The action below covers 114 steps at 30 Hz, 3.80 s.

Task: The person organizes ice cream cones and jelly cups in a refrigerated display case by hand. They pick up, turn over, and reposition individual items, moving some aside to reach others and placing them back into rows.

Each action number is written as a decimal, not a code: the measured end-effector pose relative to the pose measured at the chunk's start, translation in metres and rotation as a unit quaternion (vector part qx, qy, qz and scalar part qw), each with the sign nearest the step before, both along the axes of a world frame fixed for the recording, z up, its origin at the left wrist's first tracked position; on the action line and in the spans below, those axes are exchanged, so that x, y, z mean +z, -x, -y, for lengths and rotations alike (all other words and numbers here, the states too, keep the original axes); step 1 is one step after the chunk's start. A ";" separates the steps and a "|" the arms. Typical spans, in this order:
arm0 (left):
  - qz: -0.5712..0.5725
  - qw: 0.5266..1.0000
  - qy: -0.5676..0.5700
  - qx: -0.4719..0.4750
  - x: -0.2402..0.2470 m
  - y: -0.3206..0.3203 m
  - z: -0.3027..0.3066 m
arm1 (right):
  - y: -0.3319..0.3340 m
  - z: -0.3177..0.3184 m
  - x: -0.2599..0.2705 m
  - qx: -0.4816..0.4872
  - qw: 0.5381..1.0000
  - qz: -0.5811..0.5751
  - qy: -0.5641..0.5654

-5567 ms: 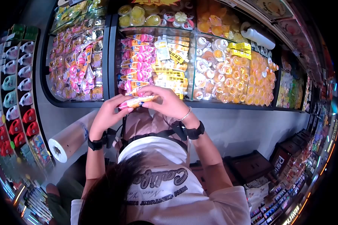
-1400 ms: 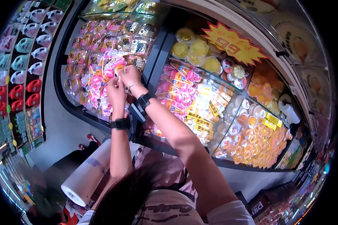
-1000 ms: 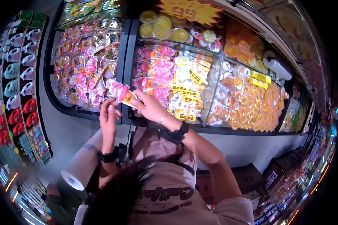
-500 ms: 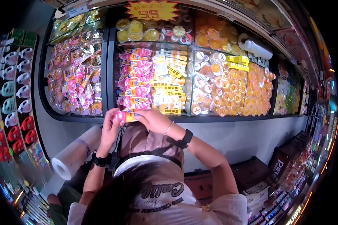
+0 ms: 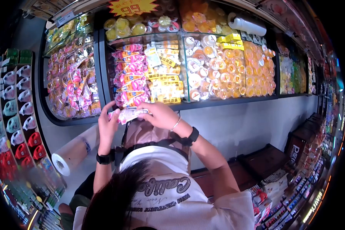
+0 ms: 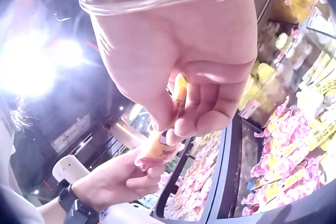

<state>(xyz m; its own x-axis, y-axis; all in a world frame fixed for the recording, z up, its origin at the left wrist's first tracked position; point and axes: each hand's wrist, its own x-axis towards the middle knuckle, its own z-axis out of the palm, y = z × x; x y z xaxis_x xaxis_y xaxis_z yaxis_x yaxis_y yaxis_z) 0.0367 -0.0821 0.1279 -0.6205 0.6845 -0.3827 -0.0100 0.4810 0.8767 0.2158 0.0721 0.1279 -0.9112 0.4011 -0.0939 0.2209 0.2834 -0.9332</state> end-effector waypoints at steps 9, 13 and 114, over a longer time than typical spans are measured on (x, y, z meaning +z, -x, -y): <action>-0.149 0.974 -0.067 -0.158 0.034 -0.009 -0.019 | -0.025 -0.014 0.010 -0.085 0.979 0.048 0.177; -0.156 0.972 -0.106 -0.141 0.030 -0.008 -0.022 | -0.026 -0.015 0.015 -0.079 0.977 0.051 0.192; -0.282 0.931 0.159 -0.167 -0.191 0.079 -0.127 | 0.144 -0.111 -0.244 -0.124 0.990 0.060 -0.013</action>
